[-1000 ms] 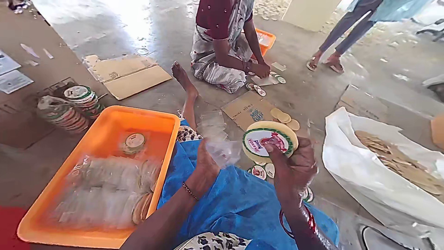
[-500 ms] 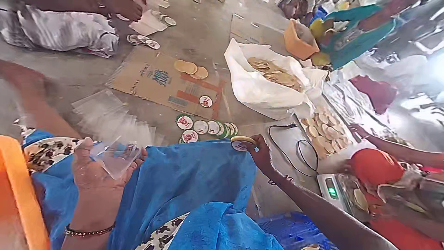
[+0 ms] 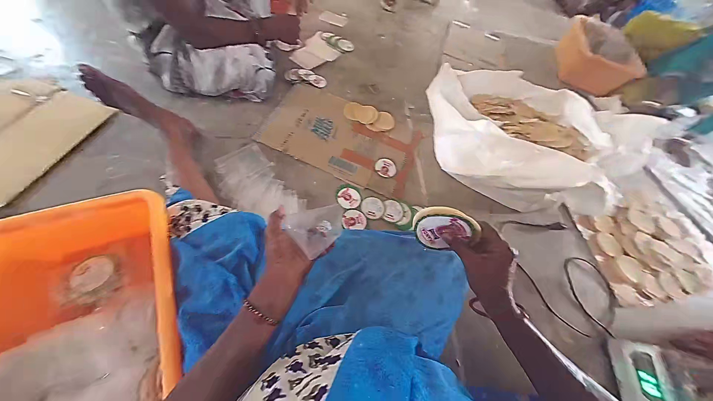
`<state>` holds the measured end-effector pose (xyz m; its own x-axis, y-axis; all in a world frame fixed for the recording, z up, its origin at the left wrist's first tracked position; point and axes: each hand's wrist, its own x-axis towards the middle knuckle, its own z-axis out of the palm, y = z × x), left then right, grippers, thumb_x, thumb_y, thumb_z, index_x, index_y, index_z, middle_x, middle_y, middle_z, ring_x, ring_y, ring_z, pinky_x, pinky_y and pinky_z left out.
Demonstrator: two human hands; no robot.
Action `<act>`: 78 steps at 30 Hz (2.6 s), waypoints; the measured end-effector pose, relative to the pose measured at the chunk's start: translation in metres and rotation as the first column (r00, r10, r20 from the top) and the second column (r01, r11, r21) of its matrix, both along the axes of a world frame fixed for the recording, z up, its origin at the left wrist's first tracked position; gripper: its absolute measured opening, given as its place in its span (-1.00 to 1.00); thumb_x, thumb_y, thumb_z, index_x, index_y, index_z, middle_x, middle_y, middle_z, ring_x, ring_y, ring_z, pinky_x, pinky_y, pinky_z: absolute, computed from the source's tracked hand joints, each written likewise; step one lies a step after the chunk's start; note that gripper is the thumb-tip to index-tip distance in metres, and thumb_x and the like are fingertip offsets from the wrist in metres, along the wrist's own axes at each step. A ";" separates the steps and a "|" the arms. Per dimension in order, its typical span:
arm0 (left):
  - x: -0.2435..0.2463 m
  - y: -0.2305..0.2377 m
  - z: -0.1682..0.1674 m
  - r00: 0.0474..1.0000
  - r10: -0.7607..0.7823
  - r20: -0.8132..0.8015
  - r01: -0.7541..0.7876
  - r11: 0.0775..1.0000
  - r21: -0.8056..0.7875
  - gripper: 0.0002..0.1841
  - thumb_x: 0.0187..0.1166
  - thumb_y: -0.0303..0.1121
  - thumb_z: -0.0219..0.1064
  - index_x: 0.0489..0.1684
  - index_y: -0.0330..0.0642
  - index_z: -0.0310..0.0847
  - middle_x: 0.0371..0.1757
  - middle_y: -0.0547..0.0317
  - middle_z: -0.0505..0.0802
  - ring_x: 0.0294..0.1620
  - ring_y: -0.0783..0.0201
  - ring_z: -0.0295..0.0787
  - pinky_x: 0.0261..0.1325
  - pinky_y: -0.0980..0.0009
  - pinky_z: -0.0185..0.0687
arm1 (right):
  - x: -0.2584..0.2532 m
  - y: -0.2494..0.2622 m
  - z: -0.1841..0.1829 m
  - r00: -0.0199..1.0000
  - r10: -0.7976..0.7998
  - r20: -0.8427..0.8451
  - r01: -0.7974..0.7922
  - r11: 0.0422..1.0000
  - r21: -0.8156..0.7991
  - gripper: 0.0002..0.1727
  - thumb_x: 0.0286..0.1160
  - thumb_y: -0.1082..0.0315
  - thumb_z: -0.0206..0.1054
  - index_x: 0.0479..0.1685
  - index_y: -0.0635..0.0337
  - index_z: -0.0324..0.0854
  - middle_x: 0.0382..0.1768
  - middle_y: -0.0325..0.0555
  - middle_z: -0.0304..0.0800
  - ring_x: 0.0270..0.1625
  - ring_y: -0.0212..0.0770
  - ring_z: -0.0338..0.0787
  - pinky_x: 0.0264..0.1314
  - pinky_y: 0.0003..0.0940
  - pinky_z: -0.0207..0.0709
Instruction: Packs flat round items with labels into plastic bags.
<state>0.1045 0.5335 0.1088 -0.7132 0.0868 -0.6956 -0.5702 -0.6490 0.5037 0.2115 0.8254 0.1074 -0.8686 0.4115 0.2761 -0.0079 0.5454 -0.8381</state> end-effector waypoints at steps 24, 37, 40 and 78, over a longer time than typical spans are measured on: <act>0.014 -0.004 0.016 0.998 -0.054 -0.028 0.056 0.994 0.090 -0.36 0.77 0.20 -0.14 0.56 -0.10 0.33 0.39 -0.19 0.62 0.29 -0.14 0.65 0.03 -0.17 0.64 | -0.057 -0.129 0.096 0.814 0.578 0.055 -0.559 0.756 0.340 -0.70 0.37 0.17 0.51 0.05 0.03 0.74 -0.27 -0.37 0.84 -0.32 -0.56 0.73 -0.29 -0.63 0.64; 0.056 -0.037 -0.002 0.843 -0.397 -0.364 0.412 0.910 -0.038 -0.93 0.56 -0.58 0.32 -0.20 -0.26 0.72 -0.29 0.06 0.90 -0.31 0.28 0.88 -0.16 0.36 0.86 | -0.018 -0.037 0.057 0.797 0.526 0.296 -0.192 0.686 -0.702 -0.73 0.25 0.51 0.48 -0.02 0.25 0.75 -0.20 -0.07 0.94 -0.19 -0.30 0.92 -0.08 -0.39 0.84; 0.061 -0.014 -0.004 0.829 -0.455 -0.324 0.458 0.886 -0.073 -0.90 0.64 -0.61 0.21 -0.08 -0.31 0.63 -0.24 0.02 0.90 -0.25 0.20 0.91 -0.09 0.29 0.88 | 0.006 -0.022 0.040 0.747 0.569 0.343 -0.103 0.608 -0.787 -0.78 0.26 0.48 0.49 -0.09 0.26 0.76 -0.21 -0.06 0.94 -0.18 -0.27 0.93 -0.07 -0.35 0.84; 0.054 -0.023 -0.035 0.943 -0.118 -0.312 0.247 0.876 0.415 -0.65 0.39 -0.63 0.42 0.13 -0.26 0.52 -0.10 -0.06 0.89 -0.07 0.10 0.91 0.10 0.15 0.85 | -0.048 -0.136 0.031 0.834 0.515 0.197 -0.497 0.857 -0.136 -0.81 0.62 0.33 0.26 -0.08 0.16 0.78 -0.22 -0.34 0.87 -0.17 -0.60 0.81 -0.06 -0.63 0.70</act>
<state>0.1585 0.5105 0.0738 -0.8072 0.4856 -0.3356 -0.5845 -0.7371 0.3392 0.1640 0.6898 0.1380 -0.9951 -0.0901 0.0408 -0.0772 0.4503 -0.8895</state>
